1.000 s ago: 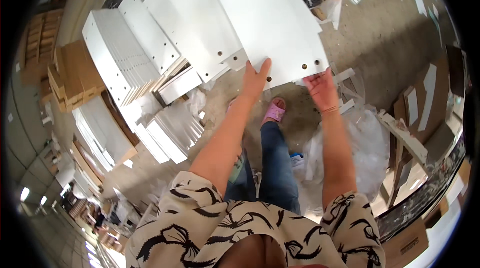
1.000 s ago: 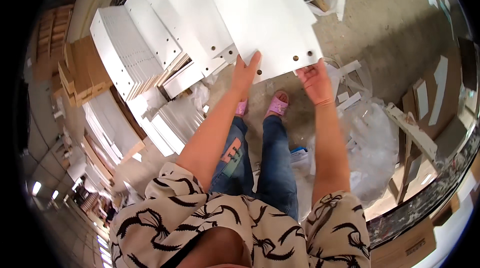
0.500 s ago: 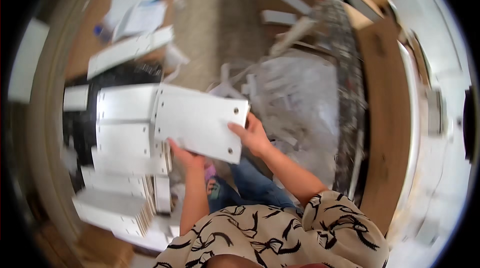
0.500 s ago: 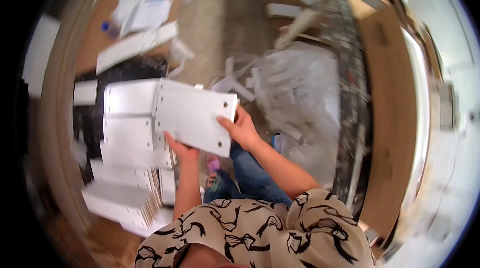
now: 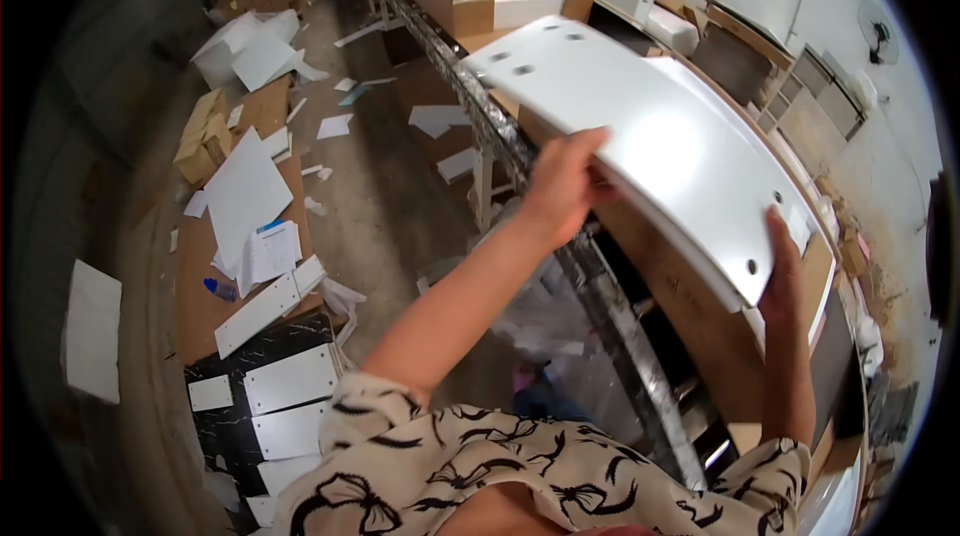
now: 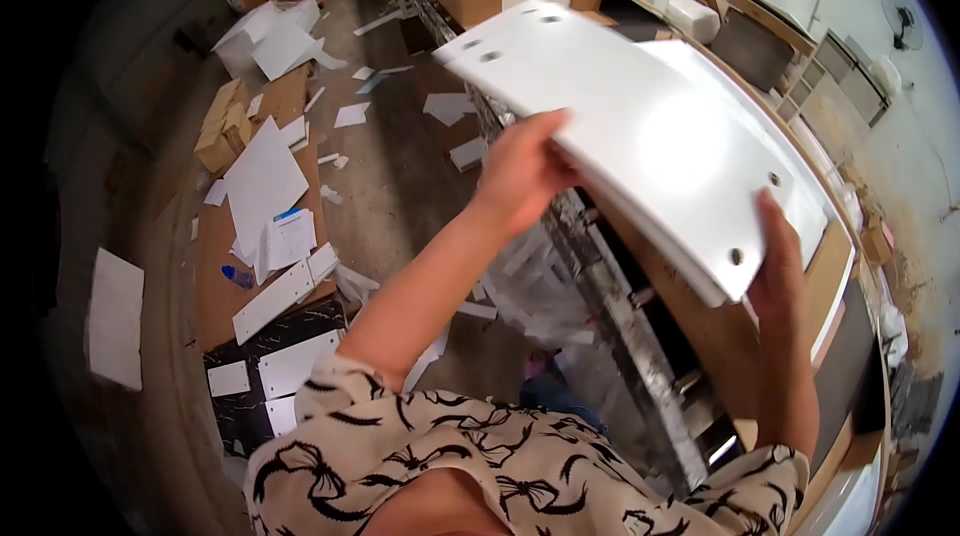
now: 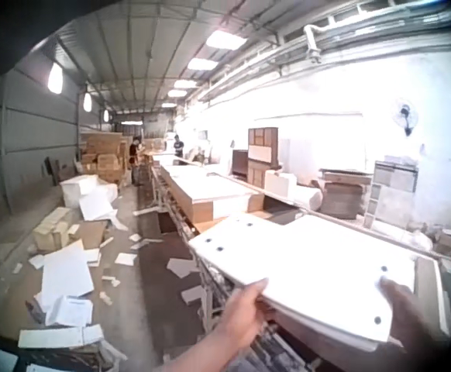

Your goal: The person places foam protectors and wooden panels into cardboard boxes on a conveyor belt by hand.

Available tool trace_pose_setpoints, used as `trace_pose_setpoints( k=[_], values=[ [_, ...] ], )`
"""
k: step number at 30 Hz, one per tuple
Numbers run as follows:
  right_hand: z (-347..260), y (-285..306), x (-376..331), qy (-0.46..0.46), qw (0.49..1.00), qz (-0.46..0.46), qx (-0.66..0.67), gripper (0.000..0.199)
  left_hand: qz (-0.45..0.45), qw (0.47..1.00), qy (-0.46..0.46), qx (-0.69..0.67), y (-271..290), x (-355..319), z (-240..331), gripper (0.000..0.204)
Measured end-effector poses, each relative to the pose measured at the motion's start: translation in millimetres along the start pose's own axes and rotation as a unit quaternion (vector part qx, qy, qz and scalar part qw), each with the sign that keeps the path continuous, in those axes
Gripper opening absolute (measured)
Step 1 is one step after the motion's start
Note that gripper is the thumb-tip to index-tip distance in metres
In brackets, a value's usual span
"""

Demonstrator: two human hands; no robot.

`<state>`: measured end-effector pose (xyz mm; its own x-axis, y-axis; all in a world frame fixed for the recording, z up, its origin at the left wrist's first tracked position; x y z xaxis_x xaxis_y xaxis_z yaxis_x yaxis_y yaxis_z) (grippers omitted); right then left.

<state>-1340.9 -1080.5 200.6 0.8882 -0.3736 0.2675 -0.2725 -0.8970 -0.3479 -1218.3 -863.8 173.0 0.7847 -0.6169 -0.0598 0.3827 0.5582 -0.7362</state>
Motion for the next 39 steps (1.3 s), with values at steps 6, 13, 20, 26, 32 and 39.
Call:
trace_pose_setpoints(
  k=[6,13,20,26,32,39],
  values=[
    [43.8,127.9,99.2,-0.042,0.997,0.054,0.022,0.042,0.079,0.989,0.106,0.065,-35.8,180.6,-47.6,0.026],
    [166.3,158.7,164.9,-0.155,0.978,0.107,0.091,0.040,0.233,0.950,0.201,0.055,64.1,257.6,-90.1,0.029],
    [223.4,129.6,176.3,-0.250,0.966,0.063,0.010,0.042,0.382,0.875,0.030,0.296,83.1,259.3,-65.8,0.046],
    [232.6,123.4,149.9,-0.445,0.878,-0.104,-0.144,0.053,0.154,0.837,-0.179,0.494,-21.3,158.5,-28.7,0.030],
    [237.5,120.9,173.3,-0.444,0.719,-0.338,-0.415,0.062,0.341,0.797,-0.253,0.429,76.9,-22.4,-22.3,0.014],
    [231.4,166.0,291.0,-0.304,0.634,-0.311,-0.639,0.050,0.769,0.589,0.056,0.244,265.4,-363.6,-220.3,0.022]
  ],
)
Point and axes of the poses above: each hand's wrist, its own x-axis towards the middle knuckle, its own y-axis out of the back of the hand, z = x × y, the point moved 10 cm from there along x, towards the middle knuckle, and after that the axes turned 15 degrees about y, right-handed, at the moved point
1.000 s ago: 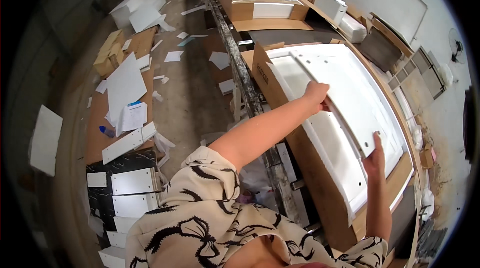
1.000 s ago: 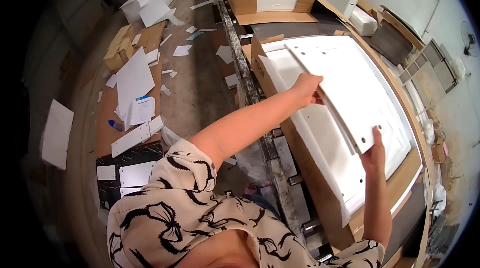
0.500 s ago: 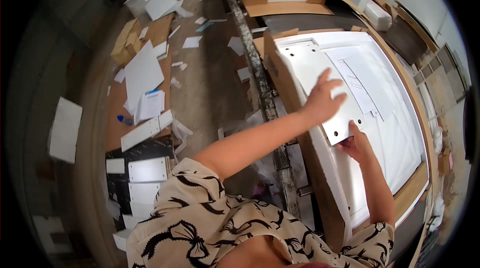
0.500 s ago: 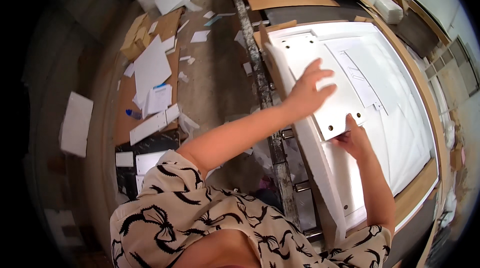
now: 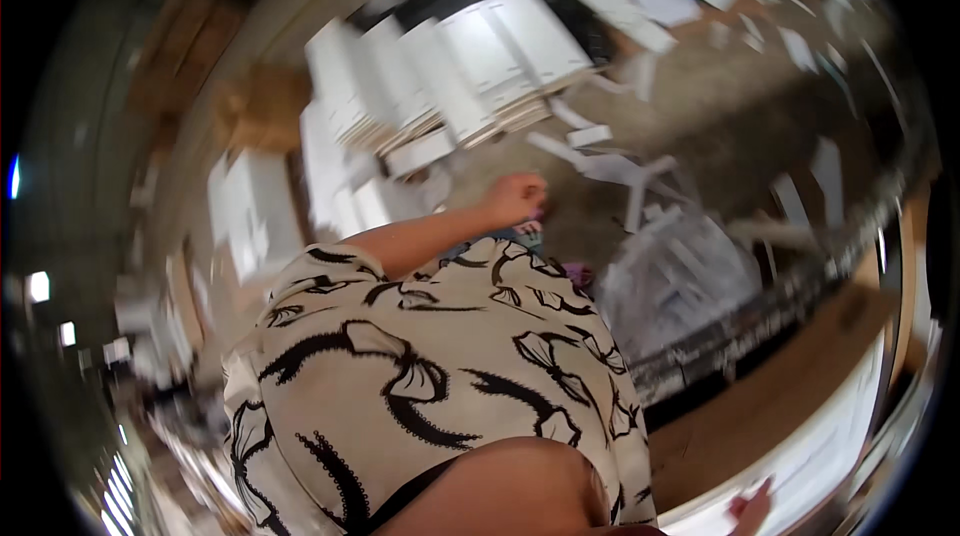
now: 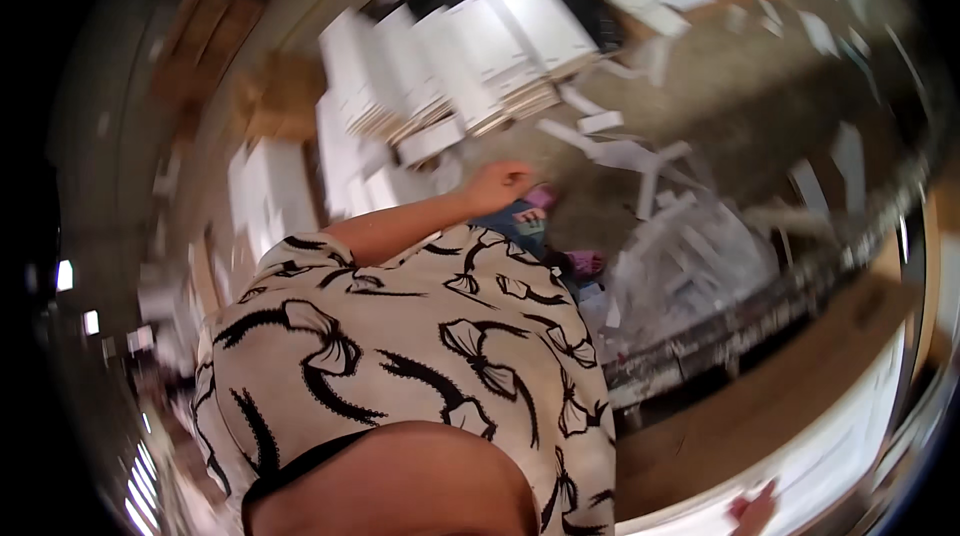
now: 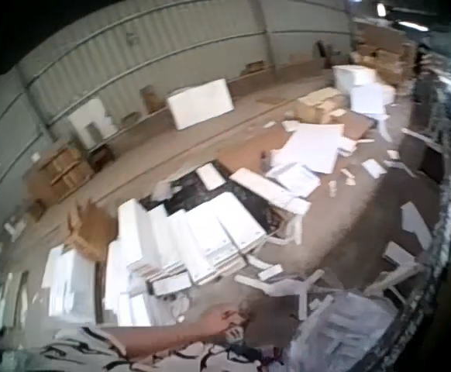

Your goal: The person places foam protectors and wooden panels into cardboard boxes on a conveyor belt by hand.

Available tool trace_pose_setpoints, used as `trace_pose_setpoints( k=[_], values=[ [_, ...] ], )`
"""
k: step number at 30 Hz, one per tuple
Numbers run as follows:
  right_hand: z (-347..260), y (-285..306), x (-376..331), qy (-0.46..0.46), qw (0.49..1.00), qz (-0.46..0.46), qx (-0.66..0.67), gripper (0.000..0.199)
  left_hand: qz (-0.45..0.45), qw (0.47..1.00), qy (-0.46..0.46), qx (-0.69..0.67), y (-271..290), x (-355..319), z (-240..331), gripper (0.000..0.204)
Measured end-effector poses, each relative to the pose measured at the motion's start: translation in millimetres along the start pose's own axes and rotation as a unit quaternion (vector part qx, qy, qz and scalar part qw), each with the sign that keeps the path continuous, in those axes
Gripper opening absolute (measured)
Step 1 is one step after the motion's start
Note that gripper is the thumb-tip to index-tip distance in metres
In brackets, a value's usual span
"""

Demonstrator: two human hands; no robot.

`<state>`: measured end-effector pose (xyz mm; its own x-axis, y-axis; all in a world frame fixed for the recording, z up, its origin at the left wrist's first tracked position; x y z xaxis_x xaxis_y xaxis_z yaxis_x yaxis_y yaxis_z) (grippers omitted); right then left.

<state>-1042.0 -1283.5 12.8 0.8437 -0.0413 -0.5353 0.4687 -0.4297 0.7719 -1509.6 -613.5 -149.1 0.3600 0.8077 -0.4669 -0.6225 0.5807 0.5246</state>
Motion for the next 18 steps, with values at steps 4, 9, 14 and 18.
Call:
trace_pose_setpoints(
  k=[4,9,14,18],
  values=[
    [-37.8,-92.5,46.1,0.055,0.993,-0.100,-0.015,0.048,0.147,0.939,0.254,0.180,119.2,-88.9,-219.1,0.025],
    [-112.5,-144.8,75.3,0.162,0.980,-0.097,-0.067,0.046,-0.012,0.881,0.417,0.222,92.9,-191.2,-386.4,0.030],
    [-158.5,-159.5,43.0,0.217,0.969,-0.022,-0.119,0.043,-0.041,0.936,0.313,0.159,82.2,-151.8,-400.5,0.029],
    [-245.5,-158.4,-18.8,0.287,0.935,0.104,-0.183,0.042,-0.026,0.971,0.234,0.032,110.3,-137.6,-425.3,0.035]
  ],
)
Point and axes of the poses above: each hand's wrist, its own x-axis towards the middle knuckle, its own y-axis out of the back of the hand, z = x × y, the point moved 10 cm from there along x, towards the middle knuckle, and after that the axes turned 15 degrees about y, right-handed, at the moved point
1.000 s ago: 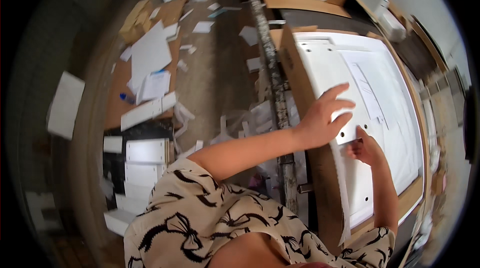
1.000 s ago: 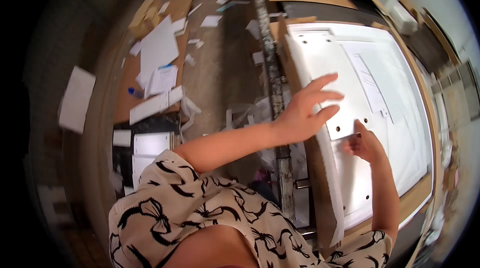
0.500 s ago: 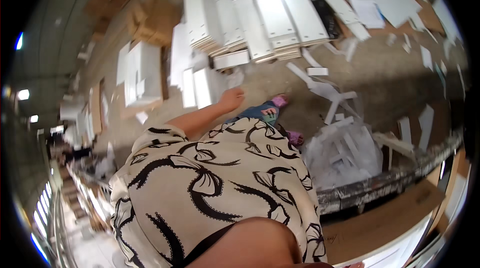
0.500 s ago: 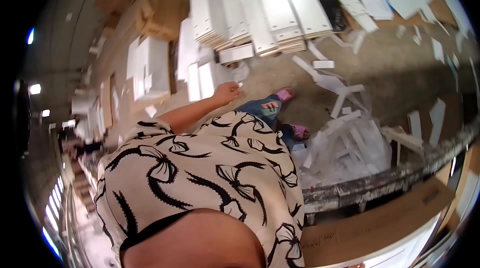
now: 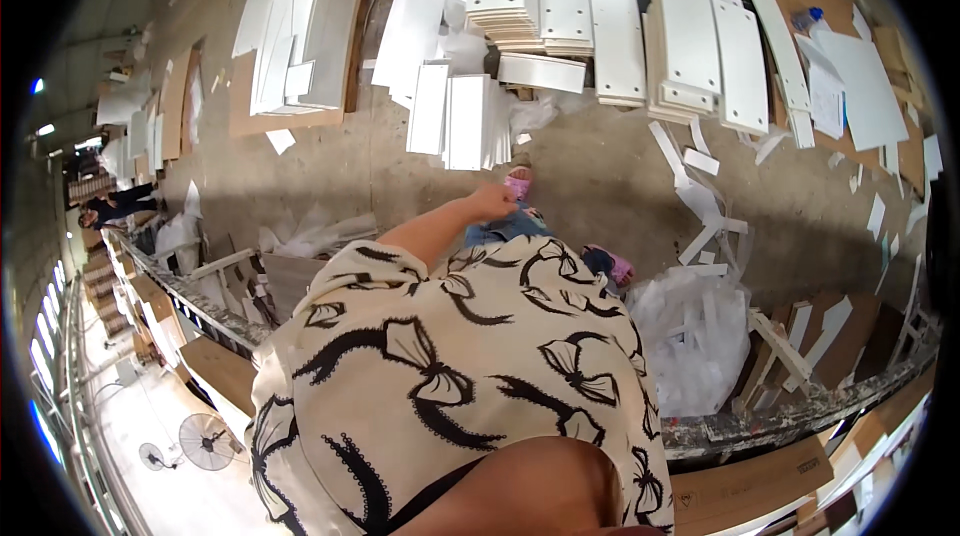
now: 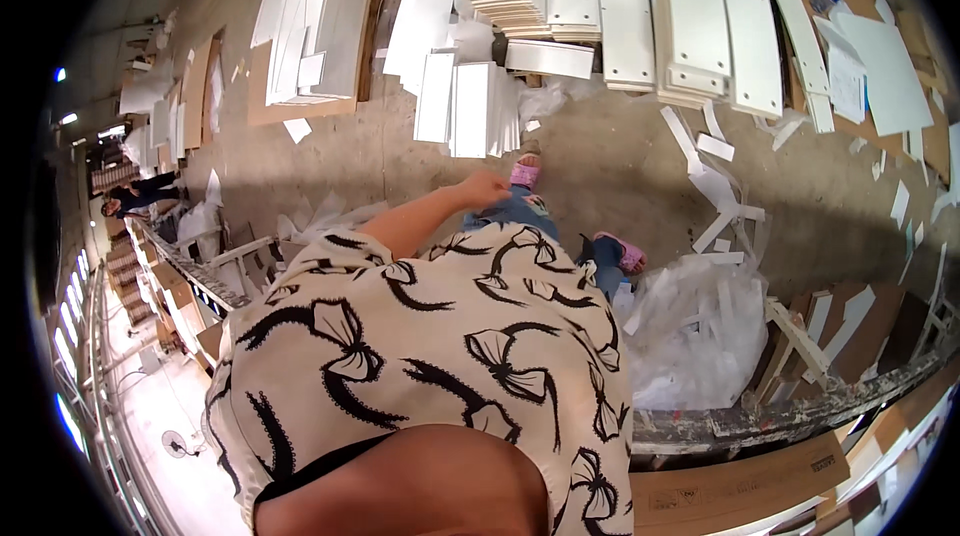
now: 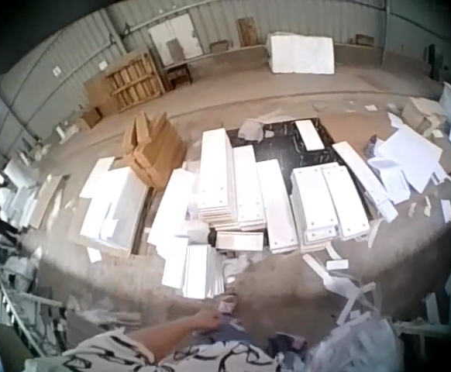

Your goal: The person places foam protectors and wooden panels into cardboard boxes on a conveyor belt by hand.

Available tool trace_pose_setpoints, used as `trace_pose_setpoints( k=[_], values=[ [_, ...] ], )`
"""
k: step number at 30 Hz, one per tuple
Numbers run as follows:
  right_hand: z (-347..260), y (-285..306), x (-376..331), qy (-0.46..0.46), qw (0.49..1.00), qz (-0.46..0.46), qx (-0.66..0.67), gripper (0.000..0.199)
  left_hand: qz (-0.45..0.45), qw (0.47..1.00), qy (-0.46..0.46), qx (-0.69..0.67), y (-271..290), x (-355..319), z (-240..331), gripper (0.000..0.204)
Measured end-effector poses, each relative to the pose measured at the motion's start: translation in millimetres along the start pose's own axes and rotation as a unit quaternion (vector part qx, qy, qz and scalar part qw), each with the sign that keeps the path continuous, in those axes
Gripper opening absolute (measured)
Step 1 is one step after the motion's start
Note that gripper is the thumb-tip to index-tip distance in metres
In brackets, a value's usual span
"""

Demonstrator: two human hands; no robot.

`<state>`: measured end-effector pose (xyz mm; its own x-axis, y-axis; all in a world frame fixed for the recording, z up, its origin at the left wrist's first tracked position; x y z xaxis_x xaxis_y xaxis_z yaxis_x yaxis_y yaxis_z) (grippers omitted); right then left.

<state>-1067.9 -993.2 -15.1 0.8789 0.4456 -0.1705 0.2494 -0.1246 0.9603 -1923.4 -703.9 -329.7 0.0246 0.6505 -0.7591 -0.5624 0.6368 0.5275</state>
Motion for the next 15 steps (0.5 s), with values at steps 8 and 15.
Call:
trace_pose_setpoints(
  k=[8,15],
  values=[
    [-336.2,-75.4,-99.8,0.409,0.907,0.082,0.051,0.039,0.032,0.980,0.186,-0.067,54.4,33.6,-170.6,0.031],
    [-627.3,-609.8,-515.4,0.610,0.637,-0.471,-0.033,0.068,0.142,0.896,0.409,-0.101,73.7,116.2,-352.3,0.072]
  ],
)
Point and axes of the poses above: each hand's wrist, its own x-axis towards the middle knuckle, its own y-axis out of the back of the hand, z = x × y, the point moved 10 cm from there along x, towards the middle knuckle, and after that the axes turned 15 degrees about y, right-handed, at the moved point
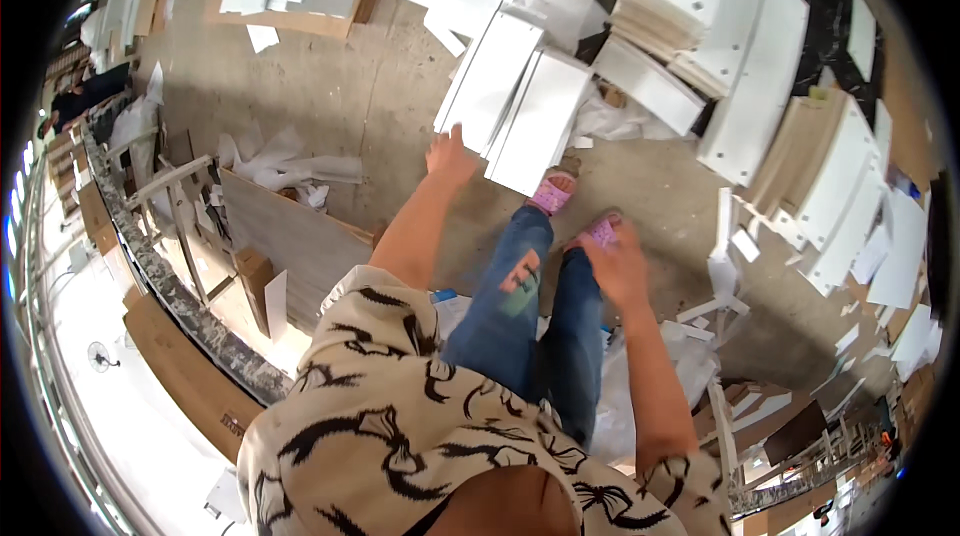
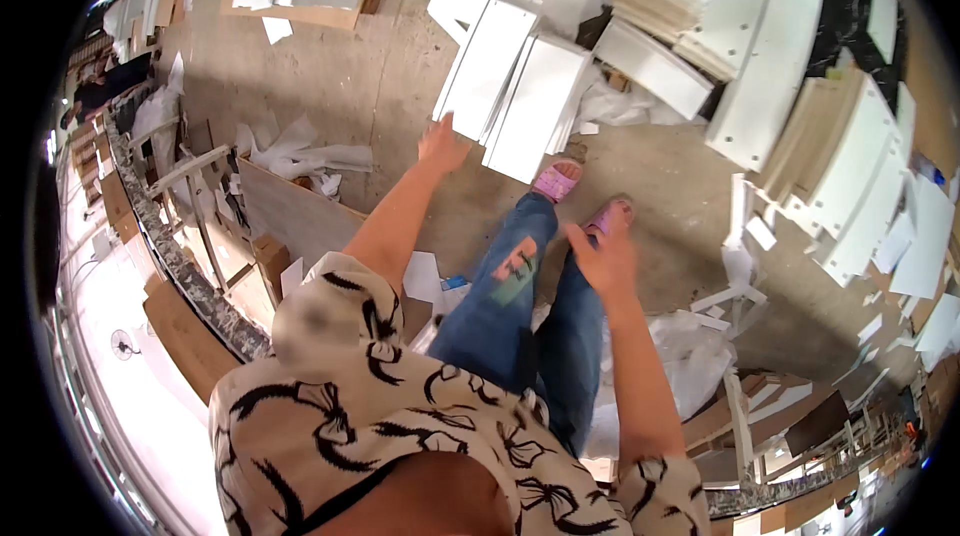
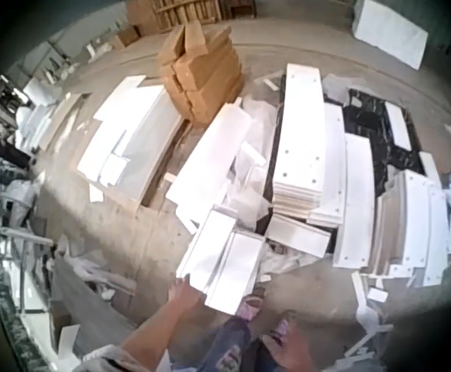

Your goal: The person places foam protectors and wooden panels into cardboard boxes on a conveyor belt by hand.

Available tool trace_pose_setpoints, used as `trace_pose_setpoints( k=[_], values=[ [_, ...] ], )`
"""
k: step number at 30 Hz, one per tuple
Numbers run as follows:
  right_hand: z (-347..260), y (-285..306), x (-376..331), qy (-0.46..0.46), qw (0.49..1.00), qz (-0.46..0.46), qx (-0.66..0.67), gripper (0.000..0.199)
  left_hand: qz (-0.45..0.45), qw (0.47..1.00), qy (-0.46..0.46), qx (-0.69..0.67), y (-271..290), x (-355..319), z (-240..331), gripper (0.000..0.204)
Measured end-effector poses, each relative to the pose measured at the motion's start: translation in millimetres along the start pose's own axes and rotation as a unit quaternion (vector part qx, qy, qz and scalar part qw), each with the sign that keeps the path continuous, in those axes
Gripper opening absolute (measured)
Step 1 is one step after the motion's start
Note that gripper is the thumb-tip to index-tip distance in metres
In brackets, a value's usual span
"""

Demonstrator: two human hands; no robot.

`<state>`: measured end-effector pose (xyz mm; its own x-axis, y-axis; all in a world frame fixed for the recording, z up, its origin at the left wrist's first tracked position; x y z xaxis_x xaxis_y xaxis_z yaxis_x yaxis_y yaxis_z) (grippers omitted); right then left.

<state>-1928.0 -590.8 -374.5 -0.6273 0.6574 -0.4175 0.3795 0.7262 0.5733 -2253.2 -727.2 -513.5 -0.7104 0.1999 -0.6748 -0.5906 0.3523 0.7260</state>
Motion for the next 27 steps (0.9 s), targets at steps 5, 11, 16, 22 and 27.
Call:
trace_pose_setpoints(
  k=[5,11,16,22,27],
  values=[
    [28.0,-142.9,148.8,0.017,0.986,0.099,-0.133,0.111,0.107,0.992,-0.040,-0.045,13.8,51.0,71.8,0.108],
    [23.4,-201.3,167.9,-0.090,0.980,-0.018,-0.177,0.116,0.134,0.990,-0.035,-0.019,-3.0,67.9,60.2,0.112],
    [37.1,-201.0,154.1,-0.168,0.985,-0.012,-0.039,0.106,0.121,0.989,-0.025,-0.077,17.0,46.9,43.7,0.111],
    [106.0,-216.7,144.6,-0.130,0.981,0.044,0.139,0.066,0.027,0.974,-0.015,-0.226,-37.2,1.4,66.7,0.124],
    [110.3,-219.6,151.8,-0.129,0.927,0.077,0.344,0.050,0.073,0.970,-0.001,-0.230,-72.4,-1.3,63.0,0.102]
  ],
)
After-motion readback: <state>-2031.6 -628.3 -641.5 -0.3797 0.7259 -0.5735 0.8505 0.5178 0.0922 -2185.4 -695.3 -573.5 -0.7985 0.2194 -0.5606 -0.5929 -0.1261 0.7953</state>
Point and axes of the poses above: each hand's wrist, its own x-axis towards the middle knuckle, its own y-axis out of the back of the hand, z = x × y, the point moved 10 cm from there along x, towards the middle knuckle, and after that the axes turned 15 degrees about y, right-handed, at the moved point
